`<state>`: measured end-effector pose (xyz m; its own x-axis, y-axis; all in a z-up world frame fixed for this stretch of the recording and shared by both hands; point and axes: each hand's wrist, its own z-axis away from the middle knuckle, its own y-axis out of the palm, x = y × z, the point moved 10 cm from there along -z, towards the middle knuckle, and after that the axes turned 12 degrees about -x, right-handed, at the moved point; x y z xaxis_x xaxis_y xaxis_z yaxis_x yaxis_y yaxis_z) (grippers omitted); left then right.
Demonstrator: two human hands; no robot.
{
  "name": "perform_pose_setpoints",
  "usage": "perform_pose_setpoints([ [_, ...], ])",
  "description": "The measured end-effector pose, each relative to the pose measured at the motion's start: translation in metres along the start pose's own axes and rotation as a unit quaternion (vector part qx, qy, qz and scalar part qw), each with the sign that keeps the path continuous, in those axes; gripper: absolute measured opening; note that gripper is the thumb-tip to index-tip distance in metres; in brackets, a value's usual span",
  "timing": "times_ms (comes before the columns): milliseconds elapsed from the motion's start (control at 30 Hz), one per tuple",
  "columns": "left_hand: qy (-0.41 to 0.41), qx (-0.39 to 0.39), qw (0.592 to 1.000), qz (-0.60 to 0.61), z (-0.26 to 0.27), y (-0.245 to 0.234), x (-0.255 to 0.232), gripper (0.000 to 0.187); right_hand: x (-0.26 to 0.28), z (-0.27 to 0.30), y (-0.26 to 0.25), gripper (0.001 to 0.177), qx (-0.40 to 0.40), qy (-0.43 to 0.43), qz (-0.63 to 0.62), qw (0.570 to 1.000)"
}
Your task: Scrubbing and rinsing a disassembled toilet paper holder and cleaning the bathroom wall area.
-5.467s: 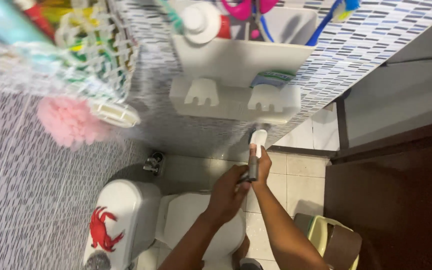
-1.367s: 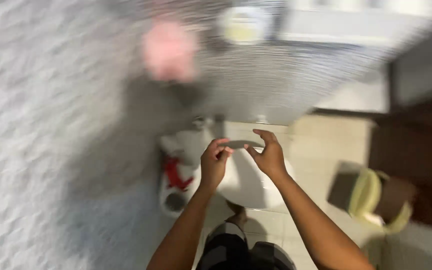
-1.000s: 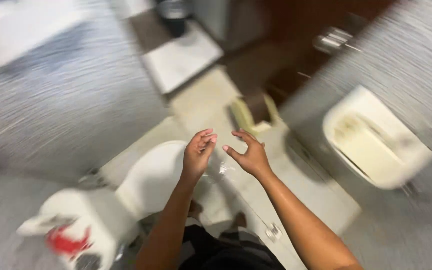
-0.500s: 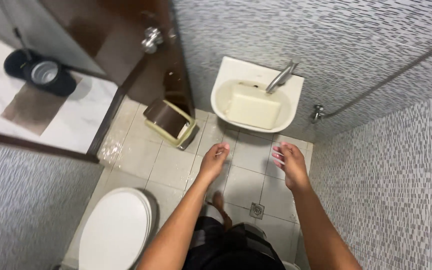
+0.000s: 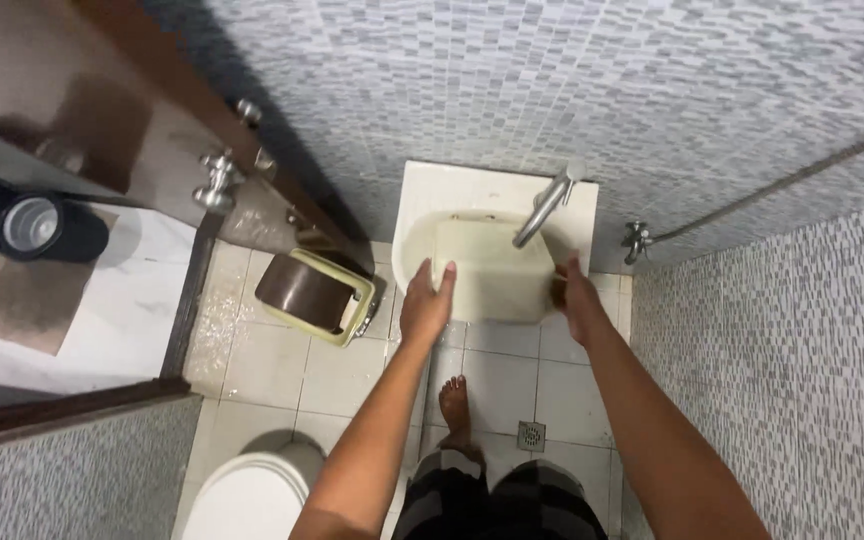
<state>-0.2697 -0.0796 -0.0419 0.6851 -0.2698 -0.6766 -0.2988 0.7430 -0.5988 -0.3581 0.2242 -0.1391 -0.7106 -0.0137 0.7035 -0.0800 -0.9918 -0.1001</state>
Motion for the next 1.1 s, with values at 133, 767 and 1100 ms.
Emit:
perform_pose_setpoints([
  [133, -0.027, 0.003, 0.999, -0.035, -0.007, 0.005, -0.016, 0.088, 0.027, 0.01, 0.031, 0.073, 0.002, 0.074, 0.02, 0.997],
  [767, -0.157, -0.084, 0.911, 0.371, 0.046, -0.014, 0.05, 0.059, 0.01, 0.113, 0.027, 0.086, 0.225, 0.191, 0.104, 0.95],
  [1100, -0.307, -0.05, 0.779, 0.545, 0.13, -0.033, 0.096, 0.077, 0.09, 0.176, 0.054, 0.081, 0.453, -0.08, 0.09, 0.883],
])
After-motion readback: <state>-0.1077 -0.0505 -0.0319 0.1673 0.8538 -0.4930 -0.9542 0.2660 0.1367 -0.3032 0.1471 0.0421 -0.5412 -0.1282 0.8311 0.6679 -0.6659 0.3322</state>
